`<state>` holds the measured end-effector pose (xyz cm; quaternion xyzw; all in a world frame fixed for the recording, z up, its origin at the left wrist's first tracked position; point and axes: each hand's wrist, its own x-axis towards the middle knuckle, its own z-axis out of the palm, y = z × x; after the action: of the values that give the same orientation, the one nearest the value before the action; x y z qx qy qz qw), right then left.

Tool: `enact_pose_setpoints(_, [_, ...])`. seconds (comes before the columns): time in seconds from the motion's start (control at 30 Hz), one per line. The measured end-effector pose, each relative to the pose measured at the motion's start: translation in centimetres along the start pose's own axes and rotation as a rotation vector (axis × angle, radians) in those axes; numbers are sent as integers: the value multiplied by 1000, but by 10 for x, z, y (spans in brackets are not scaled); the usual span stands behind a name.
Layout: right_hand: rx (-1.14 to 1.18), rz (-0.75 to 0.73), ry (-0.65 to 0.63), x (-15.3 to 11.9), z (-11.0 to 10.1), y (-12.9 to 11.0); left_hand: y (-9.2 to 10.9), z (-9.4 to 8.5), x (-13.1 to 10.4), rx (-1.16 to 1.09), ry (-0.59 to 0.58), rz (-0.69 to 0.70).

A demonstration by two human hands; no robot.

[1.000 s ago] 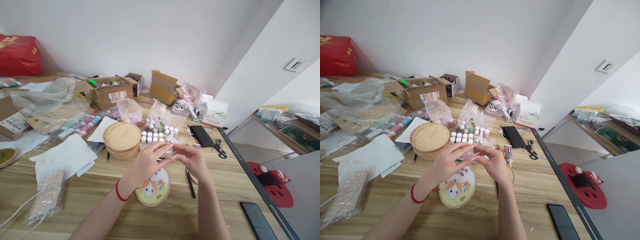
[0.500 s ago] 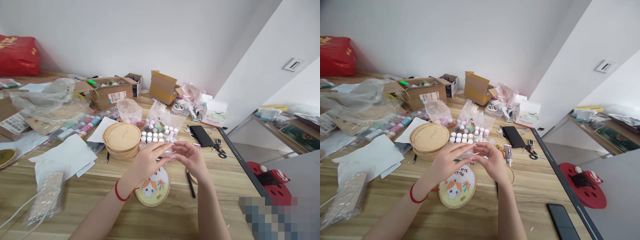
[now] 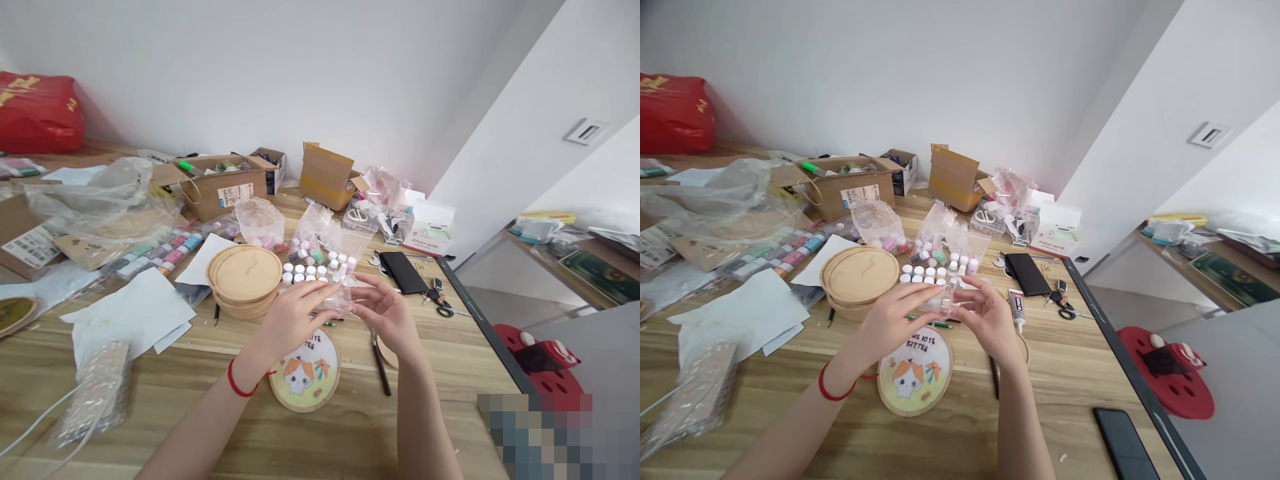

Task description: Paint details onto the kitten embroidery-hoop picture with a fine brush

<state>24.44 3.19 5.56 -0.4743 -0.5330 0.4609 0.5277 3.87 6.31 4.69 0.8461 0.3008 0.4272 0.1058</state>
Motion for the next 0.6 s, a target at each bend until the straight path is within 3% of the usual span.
enact_pose_setpoints(0.13, [-103,-94,173,1,-20,-2,-5,-8,3,24,47,-57])
enact_pose_setpoints(0.27, [-419,-144,318,9,-46,16,-10,-15,6,30,59,-103])
enact_pose_setpoints(0.4, [-841,-46,181,24,-57,51,-13,-18,6,-10,21,-142])
enact_pose_setpoints(0.6, [-899,49,29,36,-42,89,-15,-20,6,-32,-38,-177])
